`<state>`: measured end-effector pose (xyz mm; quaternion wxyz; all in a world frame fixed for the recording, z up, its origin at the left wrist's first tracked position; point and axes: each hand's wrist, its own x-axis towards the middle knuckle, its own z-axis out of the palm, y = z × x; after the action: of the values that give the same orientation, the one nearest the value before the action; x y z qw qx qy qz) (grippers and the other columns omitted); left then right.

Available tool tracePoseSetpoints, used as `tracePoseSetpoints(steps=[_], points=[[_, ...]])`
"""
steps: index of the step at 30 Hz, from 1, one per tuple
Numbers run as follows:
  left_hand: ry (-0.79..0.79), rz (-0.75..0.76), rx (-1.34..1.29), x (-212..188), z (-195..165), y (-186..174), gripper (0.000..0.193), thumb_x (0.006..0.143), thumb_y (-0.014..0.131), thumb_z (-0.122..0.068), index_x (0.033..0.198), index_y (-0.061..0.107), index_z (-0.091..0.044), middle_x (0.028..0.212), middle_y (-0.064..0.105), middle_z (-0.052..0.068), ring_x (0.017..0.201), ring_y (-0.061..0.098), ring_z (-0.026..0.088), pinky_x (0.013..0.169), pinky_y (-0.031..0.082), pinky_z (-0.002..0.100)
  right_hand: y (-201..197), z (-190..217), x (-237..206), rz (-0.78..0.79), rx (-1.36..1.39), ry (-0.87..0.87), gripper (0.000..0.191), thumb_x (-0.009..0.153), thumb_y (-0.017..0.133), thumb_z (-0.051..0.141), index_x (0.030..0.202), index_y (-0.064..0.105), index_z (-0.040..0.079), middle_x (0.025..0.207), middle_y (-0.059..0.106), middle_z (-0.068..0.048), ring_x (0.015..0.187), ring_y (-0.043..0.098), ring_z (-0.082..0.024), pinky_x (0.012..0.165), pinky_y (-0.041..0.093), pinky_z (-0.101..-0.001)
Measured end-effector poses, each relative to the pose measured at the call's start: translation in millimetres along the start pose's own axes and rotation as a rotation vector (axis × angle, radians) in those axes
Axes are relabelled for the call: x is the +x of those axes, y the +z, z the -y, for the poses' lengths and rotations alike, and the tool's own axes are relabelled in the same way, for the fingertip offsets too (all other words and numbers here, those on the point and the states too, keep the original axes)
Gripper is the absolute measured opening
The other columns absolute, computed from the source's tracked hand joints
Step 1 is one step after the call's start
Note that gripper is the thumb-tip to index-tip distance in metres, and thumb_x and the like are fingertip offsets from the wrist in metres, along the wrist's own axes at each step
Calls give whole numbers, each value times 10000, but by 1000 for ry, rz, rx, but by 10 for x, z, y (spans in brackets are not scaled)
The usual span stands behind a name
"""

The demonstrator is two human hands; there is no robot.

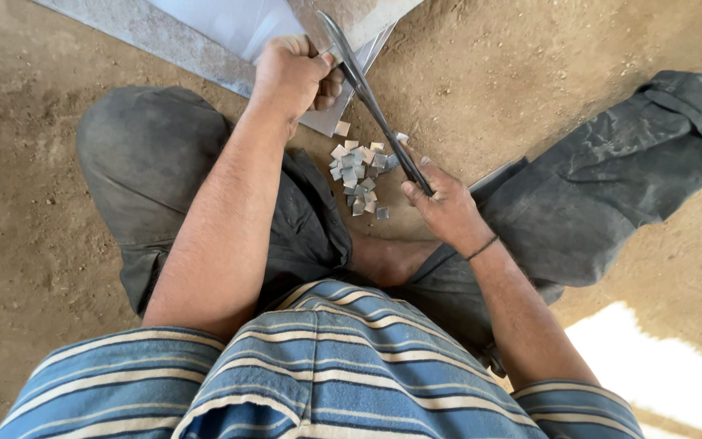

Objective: The person sits on the ground in a workshop and cuts galvanized sheet metal into quarter-circle pieces using hand shears, trimming edges and letting small offcut squares accumulate beside them, then sets the cut pieces on a stack of finished sheets.

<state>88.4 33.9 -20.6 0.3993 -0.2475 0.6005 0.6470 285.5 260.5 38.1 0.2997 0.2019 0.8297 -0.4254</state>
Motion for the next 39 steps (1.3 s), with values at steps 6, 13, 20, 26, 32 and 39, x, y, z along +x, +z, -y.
tracePoseSetpoints(steps=[6, 13, 20, 26, 32, 39], points=[[-7, -14, 30, -26, -22, 4, 137, 1008, 616, -102, 916, 677, -21, 769, 733, 53, 613, 699, 104, 512, 576, 245, 80, -68, 50, -84, -98, -169, 433, 995, 681, 313, 1319, 619, 32, 998, 707, -182, 925, 702, -277, 807, 544, -406], [-57, -60, 188, -98, -104, 66, 150, 1017, 565, -174, 1026, 690, -91, 844, 743, 19, 649, 685, 69, 553, 581, 219, 0, 6, 183, 75, -213, 73, 418, 1011, 599, 443, 1097, 613, 35, 934, 693, -215, 940, 693, -355, 852, 522, -465], [-89, -41, 147, -92, -99, 69, 177, 1045, 523, -168, 994, 662, -71, 811, 739, 36, 620, 677, 80, 540, 579, 230, 80, -14, 188, 65, -87, -58, 390, 994, 635, 387, 1128, 637, 20, 949, 691, -194, 917, 691, -340, 791, 534, -452], [-76, -48, 120, -11, -28, 95, 167, 1041, 546, -160, 924, 615, -62, 742, 703, 51, 563, 657, 93, 478, 542, 242, 179, -84, 258, 45, -142, 37, 352, 990, 664, 354, 1054, 652, 9, 753, 648, -194, 727, 665, -338, 696, 528, -457], [-89, -40, 42, 35, 8, 82, 139, 1006, 533, -150, 907, 594, -74, 676, 623, 8, 513, 579, 94, 463, 540, 269, 186, -47, 276, 23, -86, 64, 345, 965, 681, 335, 1048, 678, 1, 691, 648, -195, 658, 659, -331, 654, 528, -430], [-198, -17, -128, 82, -20, 81, 161, 942, 501, -110, 801, 573, -79, 608, 525, -22, 452, 449, 79, 473, 549, 321, 227, -49, 246, -35, -122, 43, 326, 965, 685, 318, 1058, 699, 6, 727, 658, -235, 679, 670, -350, 663, 526, -448]])
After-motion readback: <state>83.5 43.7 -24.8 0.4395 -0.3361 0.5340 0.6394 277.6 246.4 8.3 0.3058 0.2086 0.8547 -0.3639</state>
